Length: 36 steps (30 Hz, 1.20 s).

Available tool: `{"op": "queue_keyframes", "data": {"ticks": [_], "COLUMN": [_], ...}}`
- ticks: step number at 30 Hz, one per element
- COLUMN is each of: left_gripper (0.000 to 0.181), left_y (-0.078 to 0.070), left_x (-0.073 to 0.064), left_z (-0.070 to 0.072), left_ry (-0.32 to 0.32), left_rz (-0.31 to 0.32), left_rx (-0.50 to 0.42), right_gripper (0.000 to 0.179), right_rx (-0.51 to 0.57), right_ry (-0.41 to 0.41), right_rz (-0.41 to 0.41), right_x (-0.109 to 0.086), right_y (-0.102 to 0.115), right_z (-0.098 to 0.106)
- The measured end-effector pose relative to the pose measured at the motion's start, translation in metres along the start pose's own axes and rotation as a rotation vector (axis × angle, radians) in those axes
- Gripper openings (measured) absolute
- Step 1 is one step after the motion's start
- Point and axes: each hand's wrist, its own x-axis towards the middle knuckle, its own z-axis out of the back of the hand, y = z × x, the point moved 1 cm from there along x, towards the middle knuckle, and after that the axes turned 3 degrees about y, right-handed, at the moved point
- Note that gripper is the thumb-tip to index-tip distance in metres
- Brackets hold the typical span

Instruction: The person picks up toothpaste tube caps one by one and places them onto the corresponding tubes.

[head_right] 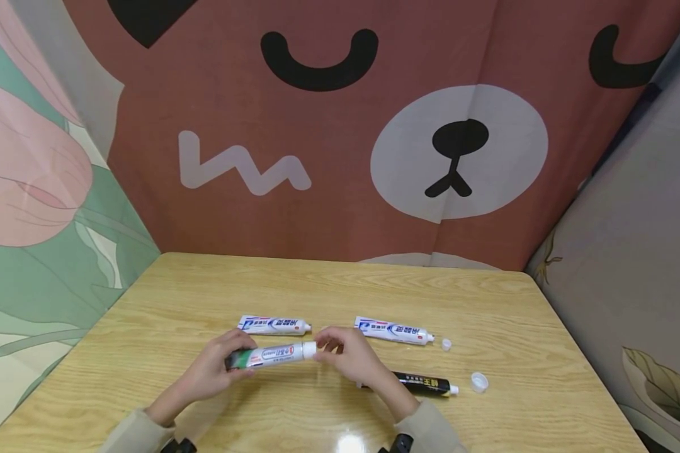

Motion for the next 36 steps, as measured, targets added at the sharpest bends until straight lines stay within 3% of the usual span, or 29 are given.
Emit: {"op": "queue_keyframes", "data": {"ticks": [13, 19, 26, 30, 36], "left_gripper": [0.033, 0.033, 0.033, 0.034, 0.034], "left_y": [0.000, 0.000, -0.001, -0.001, -0.001], "left_x": [0.001, 0.001, 0.002, 0.002, 0.001], "left_z": [-0.001, -0.001, -0.002, -0.002, -0.002], "left_ry": [0.002, -0.012, -0.006, -0.005, -0.004], "left_rz": [0.004, -0.008, -0.009, -0.003, 0.002], "left_rx": [0.004, 0.011, 0.004, 0.002, 0.000], "right_gripper": [0.023, 0.028, 0.019, 0.018, 0.022], "right_rx": [-0.003, -0.003, -0.043, -0.039, -0.042], "right_ry": [0.020, 0.033, 0.018, 0.025, 0.031], "right_rz": [0.000, 0.040, 0.002, -0.001, 0.002], "right_x": [-0.001, -0.004, -0.008, -0.007, -0.003], "right_y": [0.000, 0.024, 0.041, 0.035, 0.006], "right_z": [0.000, 0.005, 0.008, 0.006, 0.000]}}
